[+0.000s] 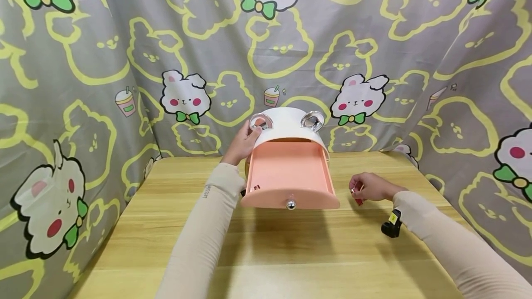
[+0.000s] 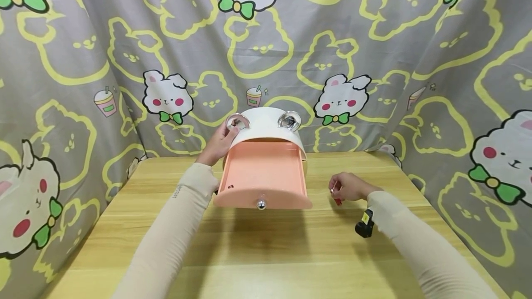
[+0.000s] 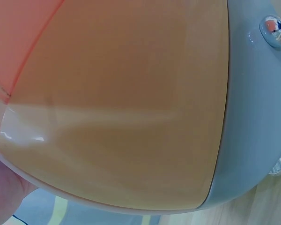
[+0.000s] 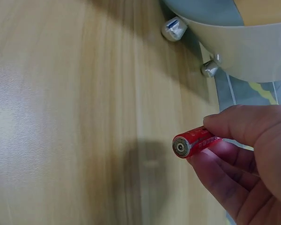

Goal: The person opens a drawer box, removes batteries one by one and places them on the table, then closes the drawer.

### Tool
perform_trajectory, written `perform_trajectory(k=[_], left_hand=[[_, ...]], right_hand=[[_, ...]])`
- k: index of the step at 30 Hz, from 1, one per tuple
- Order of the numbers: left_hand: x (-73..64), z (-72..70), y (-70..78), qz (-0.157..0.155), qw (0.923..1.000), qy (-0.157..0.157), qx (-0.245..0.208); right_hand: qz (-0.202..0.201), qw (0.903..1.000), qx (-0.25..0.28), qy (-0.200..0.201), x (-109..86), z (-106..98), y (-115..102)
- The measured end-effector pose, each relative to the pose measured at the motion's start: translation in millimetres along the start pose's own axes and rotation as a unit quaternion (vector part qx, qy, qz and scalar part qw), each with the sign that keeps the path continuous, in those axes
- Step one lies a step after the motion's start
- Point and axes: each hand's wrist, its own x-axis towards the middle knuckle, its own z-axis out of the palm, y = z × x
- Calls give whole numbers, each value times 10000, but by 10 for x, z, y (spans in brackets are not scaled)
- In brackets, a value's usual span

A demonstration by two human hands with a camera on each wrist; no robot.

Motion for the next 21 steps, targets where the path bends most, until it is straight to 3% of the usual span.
perform_trajectory(k=[12,21], left_hand=[[-4,7,-36,-10,10000,37,89],[12,6,-30,-10,9999,49,106]], right_hand=[[-175,9997,-145,-57,-62,108,122],[111,9999,-98,-88,-70,135,202]])
